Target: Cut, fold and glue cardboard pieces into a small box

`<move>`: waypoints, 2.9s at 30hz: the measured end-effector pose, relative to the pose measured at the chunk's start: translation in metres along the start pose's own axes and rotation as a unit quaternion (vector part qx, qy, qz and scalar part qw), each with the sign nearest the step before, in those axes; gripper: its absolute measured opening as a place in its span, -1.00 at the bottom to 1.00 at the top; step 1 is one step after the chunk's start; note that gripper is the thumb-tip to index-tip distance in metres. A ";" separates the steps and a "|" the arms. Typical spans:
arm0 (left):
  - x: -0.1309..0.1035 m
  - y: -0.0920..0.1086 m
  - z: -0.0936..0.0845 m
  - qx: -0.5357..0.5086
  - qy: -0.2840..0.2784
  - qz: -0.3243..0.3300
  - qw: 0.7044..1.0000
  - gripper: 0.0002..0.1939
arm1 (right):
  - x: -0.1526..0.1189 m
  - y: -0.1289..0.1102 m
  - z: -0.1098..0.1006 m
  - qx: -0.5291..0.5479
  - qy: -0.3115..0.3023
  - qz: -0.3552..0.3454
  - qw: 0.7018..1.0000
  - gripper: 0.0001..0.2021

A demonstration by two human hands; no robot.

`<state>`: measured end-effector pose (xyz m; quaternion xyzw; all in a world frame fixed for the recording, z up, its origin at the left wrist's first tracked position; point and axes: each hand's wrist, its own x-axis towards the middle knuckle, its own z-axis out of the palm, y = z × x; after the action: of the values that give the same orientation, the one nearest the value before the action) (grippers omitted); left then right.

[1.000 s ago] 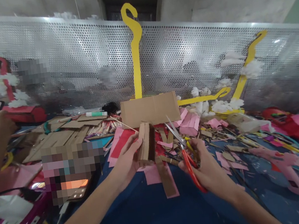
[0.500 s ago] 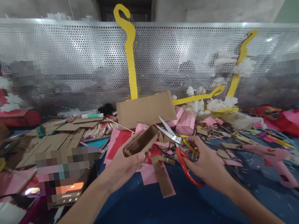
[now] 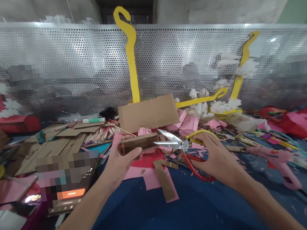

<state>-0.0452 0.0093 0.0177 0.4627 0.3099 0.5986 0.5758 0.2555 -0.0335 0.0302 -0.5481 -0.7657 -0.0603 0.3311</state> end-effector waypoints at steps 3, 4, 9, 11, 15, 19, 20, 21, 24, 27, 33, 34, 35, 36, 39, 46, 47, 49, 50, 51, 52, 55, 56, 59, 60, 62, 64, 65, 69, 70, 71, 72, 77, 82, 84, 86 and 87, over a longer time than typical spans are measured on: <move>0.000 -0.002 -0.001 0.027 0.006 0.011 1.000 -0.58 | 0.000 0.001 0.000 -0.009 -0.002 0.002 1.000 -0.57; 0.000 -0.002 -0.001 0.031 0.005 0.012 0.999 -0.58 | -0.001 0.001 0.000 -0.011 -0.003 0.001 1.000 -0.57; -0.001 -0.002 0.001 0.018 -0.026 0.005 1.000 -0.58 | -0.004 -0.003 0.003 -0.030 0.003 -0.041 0.999 -0.57; 0.000 -0.003 0.000 0.016 -0.047 0.000 0.999 -0.58 | -0.005 -0.004 0.004 -0.035 0.005 -0.050 0.998 -0.57; 0.002 -0.008 -0.006 0.035 -0.035 0.013 0.999 -0.63 | -0.005 -0.006 0.005 -0.034 0.007 -0.054 0.998 -0.57; 0.001 -0.010 -0.007 0.021 -0.029 0.012 0.999 -0.64 | -0.007 -0.007 0.005 -0.041 -0.007 -0.041 0.998 -0.55; 0.000 -0.009 -0.006 0.010 -0.026 0.002 1.000 -0.63 | -0.007 -0.009 0.006 -0.041 -0.013 -0.037 0.998 -0.55; -0.002 -0.008 -0.004 -0.002 -0.019 -0.009 1.000 -0.61 | -0.008 -0.010 0.006 -0.039 -0.019 -0.035 0.998 -0.54; -0.006 -0.007 0.003 -0.021 -0.001 -0.027 0.999 -0.56 | -0.010 -0.017 0.009 -0.026 -0.032 -0.031 0.999 -0.56; -0.008 -0.008 0.009 -0.022 0.017 -0.020 0.999 -0.58 | -0.011 -0.024 0.010 -0.024 -0.045 -0.027 0.998 -0.57; -0.009 -0.007 0.012 -0.023 0.032 -0.005 0.999 -0.52 | -0.011 -0.031 0.011 -0.037 -0.065 -0.005 0.997 -0.58; -0.010 -0.007 0.012 -0.021 0.029 -0.002 0.999 -0.51 | -0.011 -0.031 0.011 -0.039 -0.067 -0.003 0.997 -0.59; -0.010 -0.007 0.012 -0.019 0.024 0.002 1.000 -0.51 | -0.011 -0.030 0.012 -0.040 -0.068 -0.001 0.997 -0.60; -0.009 -0.008 0.011 -0.017 0.021 0.006 1.000 -0.50 | -0.011 -0.030 0.013 -0.041 -0.068 0.001 0.997 -0.60; -0.009 -0.013 0.008 -0.004 0.009 0.014 1.000 -0.55 | -0.013 -0.028 0.015 -0.044 -0.075 0.015 0.996 -0.64; -0.008 -0.018 0.000 0.023 -0.068 0.020 0.997 -0.64 | -0.016 -0.025 0.018 -0.013 -0.105 0.061 0.993 -0.65; -0.009 -0.017 0.001 0.025 -0.082 0.017 0.996 -0.64 | -0.015 -0.026 0.018 -0.007 -0.105 0.071 0.992 -0.65; -0.013 -0.013 0.003 0.034 -0.115 0.006 0.993 -0.62 | -0.015 -0.026 0.018 0.005 -0.105 0.088 0.991 -0.66; -0.014 -0.012 0.005 0.040 -0.129 0.003 0.991 -0.61 | -0.015 -0.026 0.018 0.012 -0.103 0.093 0.990 -0.67; -0.016 -0.011 0.007 0.044 -0.140 0.000 0.989 -0.58 | -0.014 -0.027 0.018 0.020 -0.099 0.097 0.990 -0.68; -0.017 -0.011 0.008 0.046 -0.144 -0.002 0.989 -0.57 | -0.014 -0.027 0.018 0.030 -0.096 0.099 0.990 -0.70; -0.017 -0.013 0.010 0.044 -0.135 -0.003 0.990 -0.60 | -0.013 -0.029 0.019 0.067 -0.093 0.102 0.988 -0.73; -0.017 -0.014 0.010 0.045 -0.127 -0.005 0.991 -0.63 | -0.013 -0.030 0.020 0.081 -0.094 0.104 0.987 -0.74; -0.015 -0.016 0.009 0.055 -0.086 -0.015 0.995 -0.61 | -0.013 -0.030 0.022 0.120 -0.100 0.103 0.982 -0.73; -0.014 -0.016 0.009 0.059 -0.072 -0.020 0.995 -0.58 | -0.014 -0.030 0.023 0.125 -0.101 0.103 0.982 -0.72; -0.014 -0.013 0.010 0.065 -0.060 -0.032 0.996 -0.52 | -0.015 -0.029 0.026 0.124 -0.103 0.103 0.982 -0.69; -0.015 -0.010 0.011 0.054 -0.059 -0.034 0.996 -0.51 | -0.017 -0.027 0.028 0.124 -0.097 0.103 0.982 -0.66; -0.014 -0.009 0.012 0.041 -0.056 -0.031 0.997 -0.51 | -0.018 -0.027 0.028 0.130 -0.094 0.102 0.982 -0.63; -0.010 -0.006 0.011 -0.027 -0.009 -0.008 1.000 -0.53 | -0.019 -0.026 0.027 0.158 -0.098 0.108 0.977 -0.51; -0.008 -0.006 0.010 -0.039 0.001 -0.006 0.999 -0.54 | -0.019 -0.026 0.026 0.162 -0.100 0.110 0.976 -0.51; -0.007 -0.006 0.009 -0.046 0.002 -0.008 0.999 -0.56 | -0.018 -0.027 0.025 0.164 -0.100 0.112 0.975 -0.51; -0.006 -0.006 0.008 -0.052 0.001 -0.010 0.999 -0.58 | -0.018 -0.027 0.024 0.165 -0.100 0.113 0.975 -0.52; -0.006 -0.007 0.007 -0.066 -0.025 -0.026 0.997 -0.68 | -0.017 -0.031 0.023 0.171 -0.104 0.107 0.974 -0.59; -0.007 -0.007 0.008 -0.073 -0.037 -0.033 0.996 -0.77 | -0.016 -0.035 0.024 0.179 -0.113 0.103 0.972 -0.69; -0.007 -0.006 0.008 -0.081 -0.035 -0.040 0.995 -0.78 | -0.015 -0.036 0.023 0.175 -0.112 0.113 0.972 -0.68; -0.006 -0.005 0.009 -0.091 -0.025 -0.047 0.994 -0.76 | -0.015 -0.037 0.021 0.169 -0.111 0.118 0.972 -0.67; -0.006 -0.004 0.009 -0.097 -0.017 -0.047 0.994 -0.74 | -0.015 -0.038 0.021 0.166 -0.111 0.117 0.973 -0.67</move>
<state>-0.0361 0.0025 0.0161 0.3999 0.2620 0.5896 0.6510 0.2161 -0.0508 0.0159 -0.5750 -0.7274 0.1678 0.3349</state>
